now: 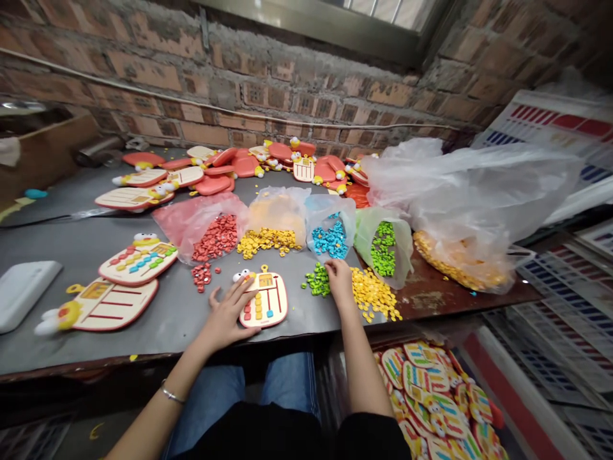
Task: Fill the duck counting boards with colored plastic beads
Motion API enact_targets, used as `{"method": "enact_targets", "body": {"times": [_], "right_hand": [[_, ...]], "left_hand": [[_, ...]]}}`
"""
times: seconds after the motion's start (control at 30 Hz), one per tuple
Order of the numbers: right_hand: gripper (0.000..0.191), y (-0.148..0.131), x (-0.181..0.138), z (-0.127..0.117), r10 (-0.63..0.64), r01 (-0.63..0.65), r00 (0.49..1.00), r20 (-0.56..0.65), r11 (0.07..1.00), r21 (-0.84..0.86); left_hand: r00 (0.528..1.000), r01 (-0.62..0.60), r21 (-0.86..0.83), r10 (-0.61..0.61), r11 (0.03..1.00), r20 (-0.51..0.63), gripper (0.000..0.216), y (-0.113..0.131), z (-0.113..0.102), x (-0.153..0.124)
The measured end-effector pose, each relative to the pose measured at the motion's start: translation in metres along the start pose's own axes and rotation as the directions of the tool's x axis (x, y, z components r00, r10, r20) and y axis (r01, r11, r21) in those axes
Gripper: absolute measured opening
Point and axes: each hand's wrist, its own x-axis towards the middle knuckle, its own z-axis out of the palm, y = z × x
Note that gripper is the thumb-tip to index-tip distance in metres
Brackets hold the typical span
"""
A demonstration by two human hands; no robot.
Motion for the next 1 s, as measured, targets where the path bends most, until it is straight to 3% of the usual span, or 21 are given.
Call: {"method": "enact_targets", "body": {"times": [0.1, 0.2, 0.37, 0.53, 0.63, 0.8, 0.87, 0.93, 0.97, 1.0], "right_hand": [[0.014, -0.035, -0.015, 0.020, -0.071, 0.058, 0.997, 0.044, 0.967, 0.246], [0.009, -0.070, -0.024, 0.042, -0.180, 0.119, 0.972, 0.151, 0.931, 0.345], [0.015, -0.091, -0.021, 0.066, -0.340, 0.295, 0.885, 0.318, 0.938, 0.182], [0.017, -0.082, -0.023, 0.058, -0.402, 0.383, 0.827, 0.394, 0.915, 0.129], [0.015, -0.080, -0.029, 0.051, -0.418, 0.350, 0.790, 0.448, 0.908, 0.230], [0.013, -0.089, -0.032, 0.056, -0.428, 0.261, 0.789, 0.440, 0.883, 0.390], [0.011, -0.093, -0.031, 0.054, -0.466, 0.236, 0.722, 0.511, 0.860, 0.452], [0.009, -0.093, -0.030, 0.047, -0.505, 0.179, 0.619, 0.601, 0.837, 0.518], [0.010, -0.089, -0.029, 0.041, -0.504, 0.138, 0.606, 0.615, 0.828, 0.543], [0.012, -0.083, -0.028, 0.034, -0.477, 0.096, 0.646, 0.596, 0.825, 0.556]], "left_hand": [[1.000, -0.003, -0.015, 0.003, 1.000, -0.013, 0.075, -0.001, 0.001, 0.000], [1.000, -0.005, -0.020, 0.004, 1.000, -0.018, 0.075, -0.001, 0.001, 0.000], [1.000, -0.002, -0.011, 0.002, 1.000, -0.001, 0.075, 0.000, 0.001, 0.001], [1.000, 0.001, -0.014, -0.001, 1.000, -0.002, 0.074, 0.001, 0.000, 0.000], [1.000, 0.000, -0.016, -0.001, 1.000, -0.007, 0.074, 0.000, 0.000, 0.001], [1.000, -0.004, -0.004, 0.004, 1.000, -0.012, 0.075, -0.001, 0.001, 0.001], [1.000, -0.004, 0.006, 0.004, 1.000, -0.013, 0.074, -0.001, 0.001, 0.001], [1.000, -0.007, 0.015, 0.007, 1.000, -0.013, 0.074, -0.001, 0.002, 0.000], [1.000, -0.009, 0.018, 0.009, 1.000, -0.015, 0.074, -0.001, 0.002, 0.000], [1.000, -0.009, 0.020, 0.010, 1.000, -0.019, 0.074, -0.002, 0.002, 0.000]]}}
